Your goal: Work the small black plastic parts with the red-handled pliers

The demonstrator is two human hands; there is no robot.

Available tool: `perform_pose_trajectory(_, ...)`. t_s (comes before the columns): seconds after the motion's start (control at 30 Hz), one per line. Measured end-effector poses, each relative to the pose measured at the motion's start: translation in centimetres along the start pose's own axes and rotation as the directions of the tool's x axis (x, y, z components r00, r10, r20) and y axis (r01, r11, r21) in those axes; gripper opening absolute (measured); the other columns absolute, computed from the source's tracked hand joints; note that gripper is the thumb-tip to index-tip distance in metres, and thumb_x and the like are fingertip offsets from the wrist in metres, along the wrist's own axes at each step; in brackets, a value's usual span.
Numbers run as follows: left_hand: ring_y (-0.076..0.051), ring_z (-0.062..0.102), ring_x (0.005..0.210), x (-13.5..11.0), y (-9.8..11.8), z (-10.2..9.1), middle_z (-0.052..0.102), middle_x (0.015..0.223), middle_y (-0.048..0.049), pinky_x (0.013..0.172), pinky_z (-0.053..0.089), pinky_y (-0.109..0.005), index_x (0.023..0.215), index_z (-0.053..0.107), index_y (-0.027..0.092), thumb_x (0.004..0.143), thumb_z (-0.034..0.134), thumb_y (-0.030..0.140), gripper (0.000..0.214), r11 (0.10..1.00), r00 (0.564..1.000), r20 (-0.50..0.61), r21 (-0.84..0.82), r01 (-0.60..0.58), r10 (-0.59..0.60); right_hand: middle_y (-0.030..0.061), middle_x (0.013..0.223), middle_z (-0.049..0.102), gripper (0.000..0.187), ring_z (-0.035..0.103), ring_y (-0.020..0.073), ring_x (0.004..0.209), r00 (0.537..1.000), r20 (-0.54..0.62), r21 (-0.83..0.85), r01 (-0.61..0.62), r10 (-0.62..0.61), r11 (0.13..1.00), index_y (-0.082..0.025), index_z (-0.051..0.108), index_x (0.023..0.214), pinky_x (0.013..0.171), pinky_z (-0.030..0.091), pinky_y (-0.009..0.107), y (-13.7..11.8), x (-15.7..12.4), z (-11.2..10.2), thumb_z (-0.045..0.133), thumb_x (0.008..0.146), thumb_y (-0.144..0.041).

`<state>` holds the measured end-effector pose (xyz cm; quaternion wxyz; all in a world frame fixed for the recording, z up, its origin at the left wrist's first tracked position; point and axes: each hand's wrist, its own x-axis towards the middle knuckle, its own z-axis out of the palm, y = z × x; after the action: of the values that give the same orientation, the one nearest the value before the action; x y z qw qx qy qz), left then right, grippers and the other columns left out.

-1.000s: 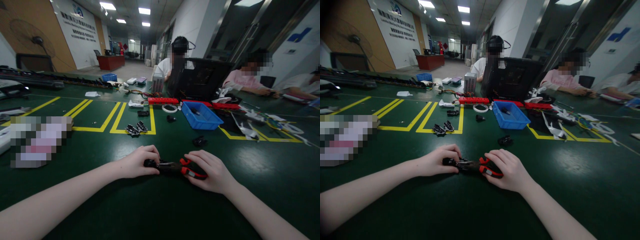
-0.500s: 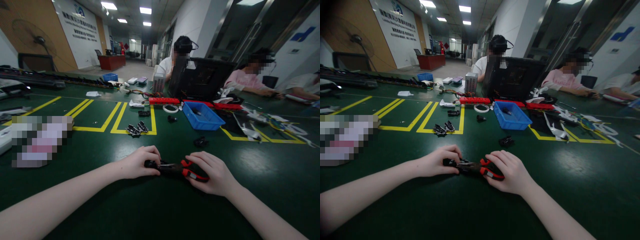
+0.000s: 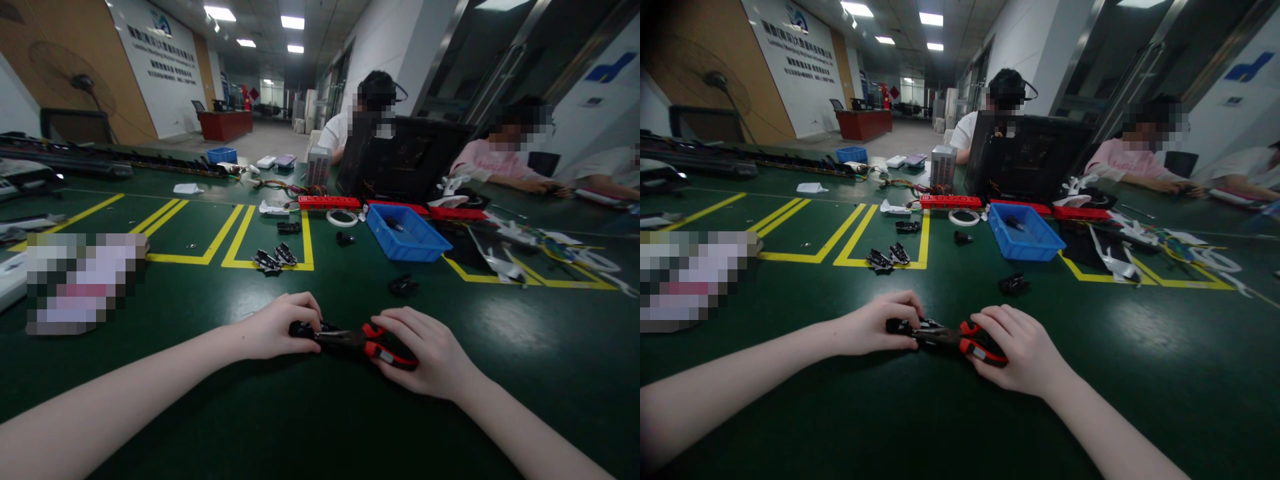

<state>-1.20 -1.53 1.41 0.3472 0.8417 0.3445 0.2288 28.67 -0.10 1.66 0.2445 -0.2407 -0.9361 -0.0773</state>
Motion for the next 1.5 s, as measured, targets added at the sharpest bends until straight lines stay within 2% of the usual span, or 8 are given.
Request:
perform_pose_trajectory(0.33,-0.021,0.059,0.101,0.0,-0.04,0.01,0.059,0.11,-0.0053,0.088,0.049,-0.037,0.089,0.068,0.017,0.084,0.074,0.024,0.01,1.0,1.0,-0.011,-0.027,-0.005,0.005,0.0146,0.102,0.069,0.039,0.067,0.0242,0.087,0.995,-0.038,-0.097,0.085,-0.089,0.992,-0.013,0.061,0.116,0.073,0.059,0.038,0.43,-0.36,0.11,0.063,0.082,-0.031)
perform_pose_trajectory(0.5,-0.021,0.059,0.101,-0.01,-0.38,0.13,0.058,0.11,-0.005,0.089,0.049,-0.037,0.091,0.068,0.017,0.084,0.074,0.025,0.012,0.999,1.0,-0.01,-0.034,0.003,-0.003,0.0135,0.103,0.068,0.043,0.066,0.023,0.085,0.996,-0.006,-0.129,0.09,-0.091,0.988,-0.014,0.059,0.124,0.07,0.058,0.036,0.42,-0.38,0.1,0.061,0.084,-0.029)
perform_pose_trajectory(0.83,-0.02,0.059,0.1,-0.06,-0.04,0.1,0.057,0.109,-0.0038,0.089,0.049,-0.037,0.091,0.068,0.019,0.084,0.074,0.026,0.012,1.0,1.0,-0.012,-0.005,0.021,-0.021,0.0122,0.1,0.068,0.037,0.067,0.0213,0.083,0.998,0.047,-0.037,0.031,-0.03,0.999,-0.016,0.063,0.116,0.07,0.058,0.034,0.37,0.0,-0.51,0.062,0.083,-0.034)
perform_pose_trajectory(1.1,-0.021,0.06,0.1,-0.01,-0.45,0.28,0.058,0.11,-0.0037,0.09,0.048,-0.037,0.091,0.068,0.02,0.083,0.075,0.026,0.012,1.0,1.0,-0.017,-0.01,-0.003,0.003,0.013,0.099,0.069,0.035,0.067,0.0213,0.082,0.998,0.039,-0.033,0.041,-0.039,0.999,-0.014,0.062,0.113,0.069,0.058,0.034,0.22,-0.12,-0.4,0.062,0.083,-0.033)
perform_pose_trajectory(1.2,-0.021,0.06,0.101,-0.05,-0.41,0.34,0.058,0.111,-0.004,0.088,0.049,-0.037,0.091,0.067,0.019,0.083,0.075,0.024,0.012,1.0,1.0,-0.022,-0.008,-0.004,0.004,0.0125,0.1,0.069,0.036,0.067,0.021,0.083,0.998,0.06,-0.01,0.022,-0.022,1.0,-0.015,0.061,0.114,0.07,0.058,0.033,0.1,-0.05,-0.38,0.062,0.083,-0.032)
perform_pose_trajectory(1.37,-0.023,0.058,0.111,-0.09,-0.35,0.47,0.061,0.119,-0.0061,0.095,0.046,-0.04,0.09,0.064,0.018,0.085,0.072,0.02,0.01,0.999,0.999,-0.029,0.006,-0.043,0.043,0.0107,0.098,0.069,0.035,0.067,0.02,0.081,0.998,0.065,0.031,-0.02,0.018,0.999,-0.017,0.06,0.113,0.07,0.057,0.033,-0.1,0.0,-0.3,0.062,0.081,-0.032)
perform_pose_trajectory(1.5,-0.023,0.06,0.105,-0.05,-0.41,0.61,0.064,0.114,-0.0062,0.09,0.047,-0.039,0.091,0.064,0.018,0.086,0.071,0.021,0.009,0.998,0.998,-0.027,0.033,-0.056,0.057,0.0096,0.098,0.069,0.036,0.067,0.0191,0.079,0.995,0.084,0.084,-0.069,0.062,0.994,-0.018,0.06,0.114,0.069,0.057,0.032,-0.29,-0.04,-0.26,0.062,0.081,-0.032)
